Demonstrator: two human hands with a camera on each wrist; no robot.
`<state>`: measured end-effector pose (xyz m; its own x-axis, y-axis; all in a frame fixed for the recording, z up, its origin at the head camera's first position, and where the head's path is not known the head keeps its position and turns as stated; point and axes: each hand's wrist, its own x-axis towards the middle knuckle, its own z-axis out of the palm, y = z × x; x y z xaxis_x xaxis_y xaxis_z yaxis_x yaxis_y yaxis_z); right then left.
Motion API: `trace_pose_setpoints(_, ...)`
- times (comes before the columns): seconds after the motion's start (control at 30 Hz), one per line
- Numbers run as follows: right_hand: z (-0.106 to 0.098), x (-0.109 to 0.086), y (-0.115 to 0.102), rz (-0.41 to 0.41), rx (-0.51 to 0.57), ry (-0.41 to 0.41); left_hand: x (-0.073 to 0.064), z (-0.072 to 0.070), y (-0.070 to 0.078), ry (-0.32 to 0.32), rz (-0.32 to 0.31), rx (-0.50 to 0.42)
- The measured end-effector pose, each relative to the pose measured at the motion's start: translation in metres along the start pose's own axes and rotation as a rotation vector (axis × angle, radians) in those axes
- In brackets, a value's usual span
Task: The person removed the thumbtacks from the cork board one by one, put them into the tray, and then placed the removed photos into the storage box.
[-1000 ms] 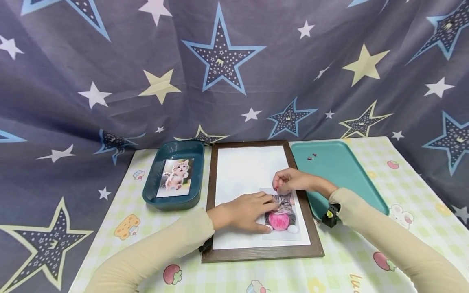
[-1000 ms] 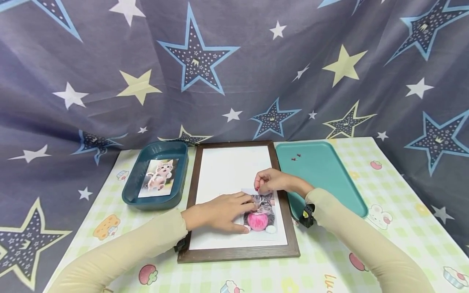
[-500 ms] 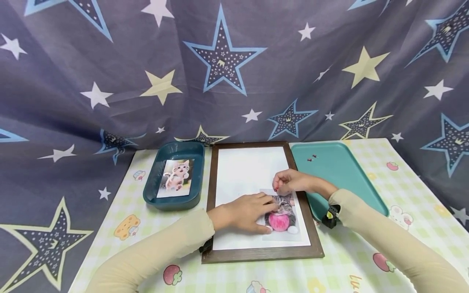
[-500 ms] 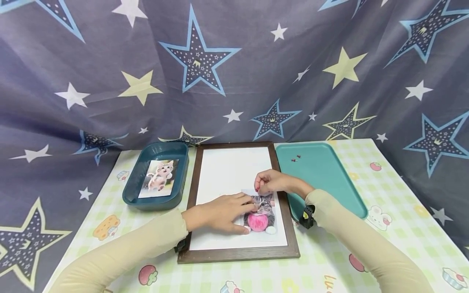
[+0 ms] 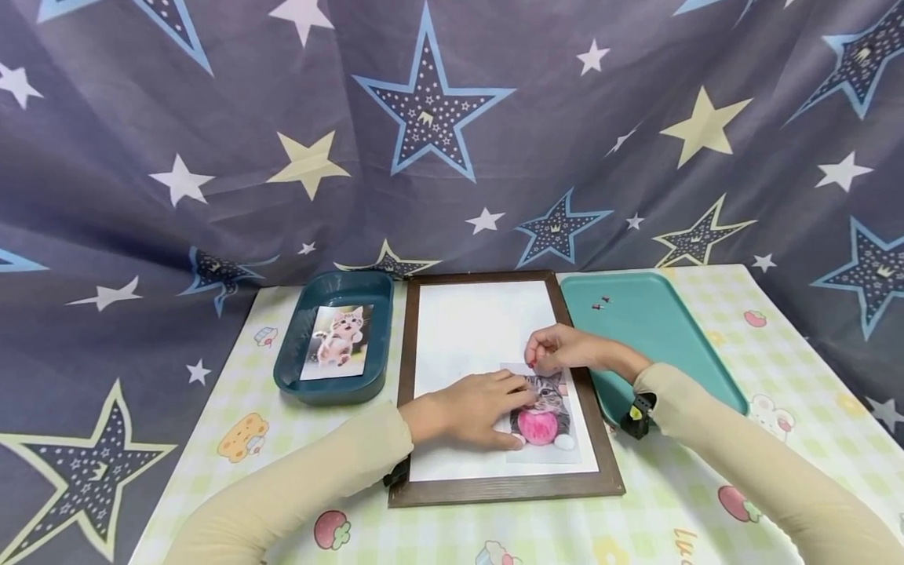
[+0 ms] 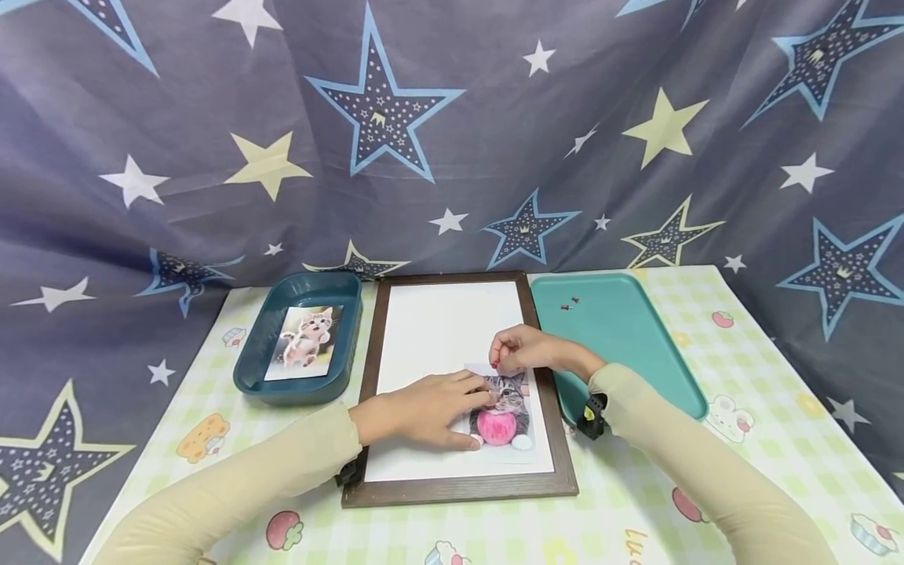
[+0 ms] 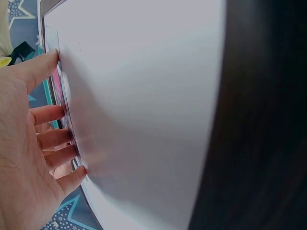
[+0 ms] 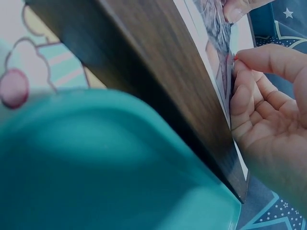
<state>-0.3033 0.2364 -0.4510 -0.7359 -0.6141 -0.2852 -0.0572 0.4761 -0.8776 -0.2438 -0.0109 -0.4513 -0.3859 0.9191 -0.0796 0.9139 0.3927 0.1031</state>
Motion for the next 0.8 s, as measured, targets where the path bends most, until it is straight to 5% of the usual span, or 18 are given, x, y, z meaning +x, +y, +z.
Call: trace_pose_setpoints(0.8, 0.0001, 0.0, 0.0012, -0.011, 0.013, -0.006, -0.0002, 0.0011, -0.0002, -0.02, -0.019, -0.003)
